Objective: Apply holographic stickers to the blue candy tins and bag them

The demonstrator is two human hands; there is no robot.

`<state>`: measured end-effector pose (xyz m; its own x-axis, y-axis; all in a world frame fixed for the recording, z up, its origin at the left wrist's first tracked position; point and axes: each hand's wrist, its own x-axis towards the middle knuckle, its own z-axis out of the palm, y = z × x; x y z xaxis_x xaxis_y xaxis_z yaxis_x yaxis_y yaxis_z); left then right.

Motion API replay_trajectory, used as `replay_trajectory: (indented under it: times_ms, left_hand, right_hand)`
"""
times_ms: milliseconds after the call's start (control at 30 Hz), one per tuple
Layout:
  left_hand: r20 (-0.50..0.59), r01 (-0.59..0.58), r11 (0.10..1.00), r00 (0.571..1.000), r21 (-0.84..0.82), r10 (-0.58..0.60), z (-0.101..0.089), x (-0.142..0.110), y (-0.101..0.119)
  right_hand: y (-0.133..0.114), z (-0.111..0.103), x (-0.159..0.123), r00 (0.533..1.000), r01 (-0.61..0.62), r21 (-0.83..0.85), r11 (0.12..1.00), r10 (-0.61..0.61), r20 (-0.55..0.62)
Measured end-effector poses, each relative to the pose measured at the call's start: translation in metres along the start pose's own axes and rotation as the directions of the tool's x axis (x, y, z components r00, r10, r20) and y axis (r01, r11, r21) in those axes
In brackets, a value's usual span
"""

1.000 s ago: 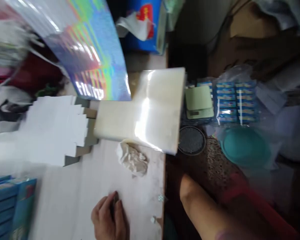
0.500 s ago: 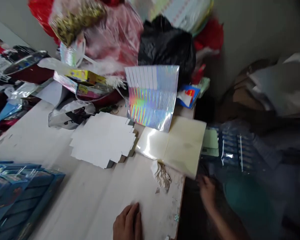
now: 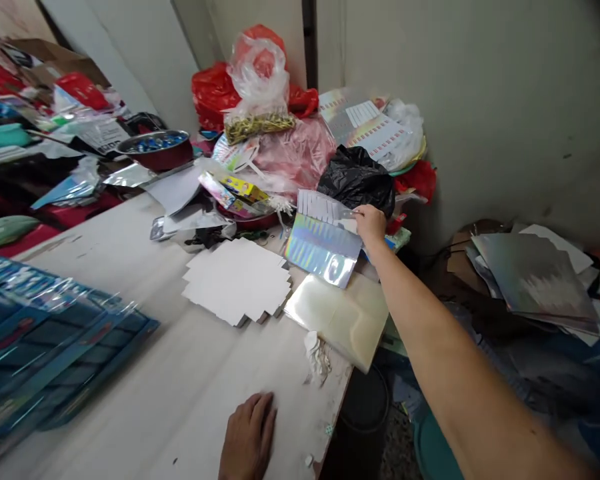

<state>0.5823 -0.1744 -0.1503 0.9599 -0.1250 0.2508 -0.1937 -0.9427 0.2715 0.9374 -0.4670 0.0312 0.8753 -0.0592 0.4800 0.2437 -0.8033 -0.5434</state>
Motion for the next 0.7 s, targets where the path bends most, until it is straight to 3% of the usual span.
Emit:
replay_trajectory:
  times_ms: [67, 100, 200, 233, 300, 367, 433, 467, 567, 700]
  left_hand:
    - [0.013, 0.043, 0.998, 0.999, -0.045, -0.042, 0.0, 0.006, 0.005]
    - [0.029, 0.07, 0.994, 0.997, -0.084, -0.068, -0.001, 0.01, 0.009]
    - [0.081, 0.161, 0.949, 0.986, -0.27, -0.144, -0.022, 0.02, 0.027]
    - [0.033, 0.219, 0.915, 0.975, -0.338, -0.221, -0.037, 0.019, 0.035]
    - [-0.186, 0.287, 0.869, 0.904, -0.403, -0.385, -0.081, 0.007, 0.053]
    - [-0.411, 0.238, 0.92, 0.839, -0.312, -0.356, -0.137, -0.017, 0.072]
    - [-0.52, 0.203, 0.969, 0.817, -0.142, -0.248, -0.196, -0.051, 0.088]
    - [-0.49, 0.213, 0.974, 0.843, -0.079, -0.224, -0.223, -0.069, 0.093]
    - [-0.297, 0.194, 0.979, 0.933, -0.054, -0.201, -0.287, -0.126, 0.09]
    - [-0.115, 0.271, 0.956, 0.952, -0.114, -0.284, -0.337, -0.2, 0.054]
  right_hand:
    - [-0.03, -0.028, -0.025, 0.983, 0.177, -0.046, 0.983, -0.179, -0.034]
    - [-0.048, -0.046, -0.042, 0.954, 0.298, -0.073, 0.952, -0.3, -0.02]
    - [-0.101, -0.104, -0.105, 0.812, 0.584, -0.17, 0.794, -0.573, 0.112]
    - [-0.118, -0.122, -0.127, 0.747, 0.665, -0.162, 0.729, -0.64, 0.182]
    - [-0.149, -0.152, -0.17, 0.619, 0.78, -0.101, 0.617, -0.738, 0.27]
    - [-0.178, -0.172, -0.211, 0.504, 0.844, 0.028, 0.536, -0.81, 0.299]
    - [-0.208, -0.183, -0.248, 0.413, 0.847, 0.211, 0.488, -0.854, 0.316]
    - [-0.224, -0.186, -0.265, 0.382, 0.823, 0.307, 0.479, -0.865, 0.325]
    - [-0.272, -0.184, -0.308, 0.373, 0.65, 0.54, 0.534, -0.844, 0.386]
    - [-0.341, -0.161, -0.356, 0.363, 0.288, 0.695, 0.659, -0.747, 0.557]
